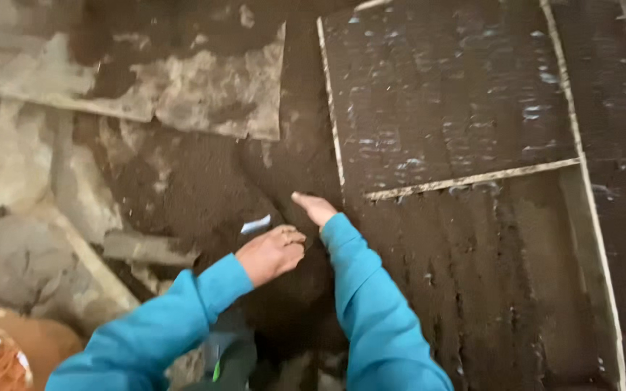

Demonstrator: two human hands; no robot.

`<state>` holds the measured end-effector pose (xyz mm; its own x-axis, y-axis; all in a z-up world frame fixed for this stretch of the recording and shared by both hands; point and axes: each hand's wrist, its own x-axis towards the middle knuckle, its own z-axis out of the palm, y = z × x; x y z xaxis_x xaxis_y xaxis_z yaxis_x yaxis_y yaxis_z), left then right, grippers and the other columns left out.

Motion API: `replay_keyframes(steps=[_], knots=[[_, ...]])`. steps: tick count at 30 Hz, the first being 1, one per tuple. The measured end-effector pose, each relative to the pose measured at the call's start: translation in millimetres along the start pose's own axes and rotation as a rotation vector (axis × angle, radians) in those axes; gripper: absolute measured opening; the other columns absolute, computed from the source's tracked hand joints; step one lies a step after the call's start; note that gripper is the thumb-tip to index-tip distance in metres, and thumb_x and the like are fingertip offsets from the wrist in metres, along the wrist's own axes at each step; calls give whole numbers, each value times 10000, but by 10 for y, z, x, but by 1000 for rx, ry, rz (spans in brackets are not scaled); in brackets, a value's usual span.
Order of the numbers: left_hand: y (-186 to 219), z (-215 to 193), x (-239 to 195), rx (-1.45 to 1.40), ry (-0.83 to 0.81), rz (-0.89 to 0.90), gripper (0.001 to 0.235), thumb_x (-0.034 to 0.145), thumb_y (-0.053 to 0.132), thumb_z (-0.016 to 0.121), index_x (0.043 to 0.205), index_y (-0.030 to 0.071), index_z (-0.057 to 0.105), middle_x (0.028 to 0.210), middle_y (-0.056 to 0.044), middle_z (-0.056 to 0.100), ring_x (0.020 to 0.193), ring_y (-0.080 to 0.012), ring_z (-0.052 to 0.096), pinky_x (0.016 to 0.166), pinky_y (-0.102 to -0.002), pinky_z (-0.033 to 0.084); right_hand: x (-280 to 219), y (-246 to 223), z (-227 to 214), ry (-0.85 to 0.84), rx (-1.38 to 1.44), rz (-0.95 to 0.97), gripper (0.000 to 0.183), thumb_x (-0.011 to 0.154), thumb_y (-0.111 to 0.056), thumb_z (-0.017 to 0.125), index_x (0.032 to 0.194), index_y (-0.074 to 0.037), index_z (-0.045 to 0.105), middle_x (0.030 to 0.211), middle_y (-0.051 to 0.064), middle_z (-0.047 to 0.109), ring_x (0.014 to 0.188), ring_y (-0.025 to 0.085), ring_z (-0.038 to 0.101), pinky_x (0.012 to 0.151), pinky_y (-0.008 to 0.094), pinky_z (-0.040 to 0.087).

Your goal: The person sifts through dark soil on the floor using their hands, picking up small pieces of white debris and discarding them. They repeatedly gather and separate the soil to remove the foreign material.

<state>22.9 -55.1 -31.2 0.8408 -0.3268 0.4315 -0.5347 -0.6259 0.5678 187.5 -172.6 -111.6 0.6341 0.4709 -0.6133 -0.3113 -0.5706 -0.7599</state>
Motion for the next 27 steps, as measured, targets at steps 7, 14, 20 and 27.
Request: replay_keyframes(steps=[7, 14, 20, 27], knots=[[-264, 493, -179, 155, -3, 73, 221, 962, 264, 573, 850, 79, 621, 896, -112, 633, 943, -270, 643, 969, -397, 494, -1328, -771, -136, 197, 576, 94, 628, 910, -452, 613, 1350, -16, 510, 1347, 234, 468, 1269, 354, 433, 1058, 502, 350], [-124, 226, -75, 167, -51, 59, 192, 933, 192, 604, 801, 52, 600, 860, -136, 616, 937, -292, 630, 1042, -416, 447, -2063, -515, 27, 318, -157, -568, 462, 893, -30, 504, 1353, -51, 484, 861, 149, 720, 831, 308, 702, 755, 427, 558], [293, 115, -195, -657, -184, -510, 409, 732, 307, 826, 1036, 160, 594, 1061, -93, 663, 1015, -281, 622, 895, -447, 485, -2218, -108, 132, -22, 134, -472, 701, 793, 88, 493, 1458, -87, 355, 859, 95, 692, 827, 209, 650, 814, 351, 548], [278, 525, -566, -870, -73, -846, 556, 648, 217, 895, 1104, 69, 613, 918, -139, 715, 860, -258, 662, 789, -429, 524, -2135, -211, -17, 237, -80, -294, 756, 621, -339, 853, 1271, -89, 561, 1232, 214, 599, 1197, 434, 545, 953, 529, 480]])
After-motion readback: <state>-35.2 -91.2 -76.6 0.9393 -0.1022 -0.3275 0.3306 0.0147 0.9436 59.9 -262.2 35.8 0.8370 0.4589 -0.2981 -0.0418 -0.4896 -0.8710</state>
